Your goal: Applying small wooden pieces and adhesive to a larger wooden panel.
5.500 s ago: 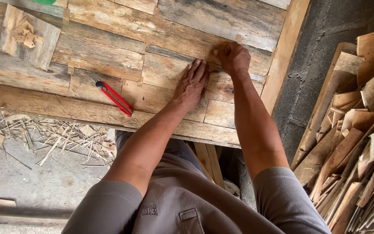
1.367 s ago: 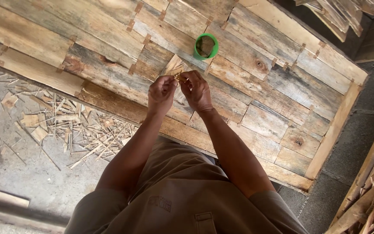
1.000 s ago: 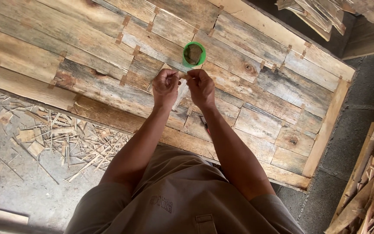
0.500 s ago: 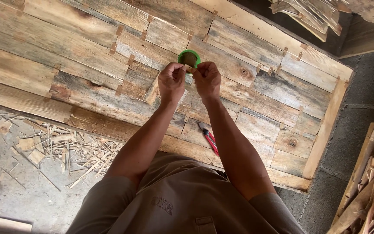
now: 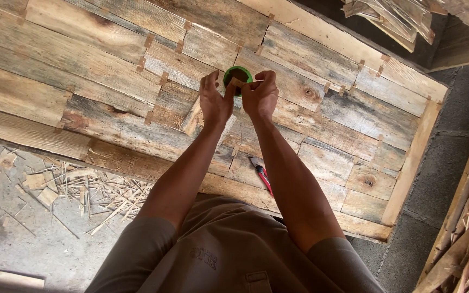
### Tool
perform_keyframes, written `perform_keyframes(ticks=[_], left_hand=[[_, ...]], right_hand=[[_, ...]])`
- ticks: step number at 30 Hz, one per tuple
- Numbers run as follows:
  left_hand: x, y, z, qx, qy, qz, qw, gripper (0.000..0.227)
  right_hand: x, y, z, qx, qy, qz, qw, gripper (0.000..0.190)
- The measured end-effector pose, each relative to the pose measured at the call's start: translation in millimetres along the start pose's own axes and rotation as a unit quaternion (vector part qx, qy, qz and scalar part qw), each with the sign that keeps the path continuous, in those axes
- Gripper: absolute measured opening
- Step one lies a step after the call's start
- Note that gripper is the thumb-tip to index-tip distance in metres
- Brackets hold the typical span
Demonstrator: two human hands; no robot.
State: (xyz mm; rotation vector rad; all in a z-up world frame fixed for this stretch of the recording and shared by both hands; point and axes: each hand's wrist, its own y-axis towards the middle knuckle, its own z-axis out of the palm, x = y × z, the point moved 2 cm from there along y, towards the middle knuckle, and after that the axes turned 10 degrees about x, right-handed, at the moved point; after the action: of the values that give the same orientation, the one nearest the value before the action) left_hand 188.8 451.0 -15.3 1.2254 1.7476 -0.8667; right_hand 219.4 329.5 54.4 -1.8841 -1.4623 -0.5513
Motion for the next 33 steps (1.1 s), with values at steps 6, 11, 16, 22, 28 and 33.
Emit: perform_keyframes(ticks=[6,11,16,22,28,33], left_hand=[[9,12,23,0.043,-0.175,-0.122,0.976,0.074],[12,14,31,0.001,-0.210,-0.143,0.967,0.076],[10,14,32,-0.018,-0.211,-0.134,0.968,0.073],[7,17,23,0.022,-0.159,-0.151,0.975,0.064],[-15,13,-7,-0.024,-0.026,0.088,0.995,0.042],[-7,23,-6,0.124,-0.203,0.020,0.971,0.054]], right_hand=[[-8,4,4,0.000,-0.050,0.005,0.999,0.036],[-9,2,3,-0.011,-0.046,-0.022,0.999,0.038],[-28,1,2,-0.018,-0.031,-0.012,0.999,0.039],[-38,0,-7,-0.045,0.052,-0.117,0.991,0.036],[-35,-1,-7,0.021,0.147,-0.126,0.981,0.034],[-34,3,-3,0.053,0.141,-0.116,0.982,0.032]])
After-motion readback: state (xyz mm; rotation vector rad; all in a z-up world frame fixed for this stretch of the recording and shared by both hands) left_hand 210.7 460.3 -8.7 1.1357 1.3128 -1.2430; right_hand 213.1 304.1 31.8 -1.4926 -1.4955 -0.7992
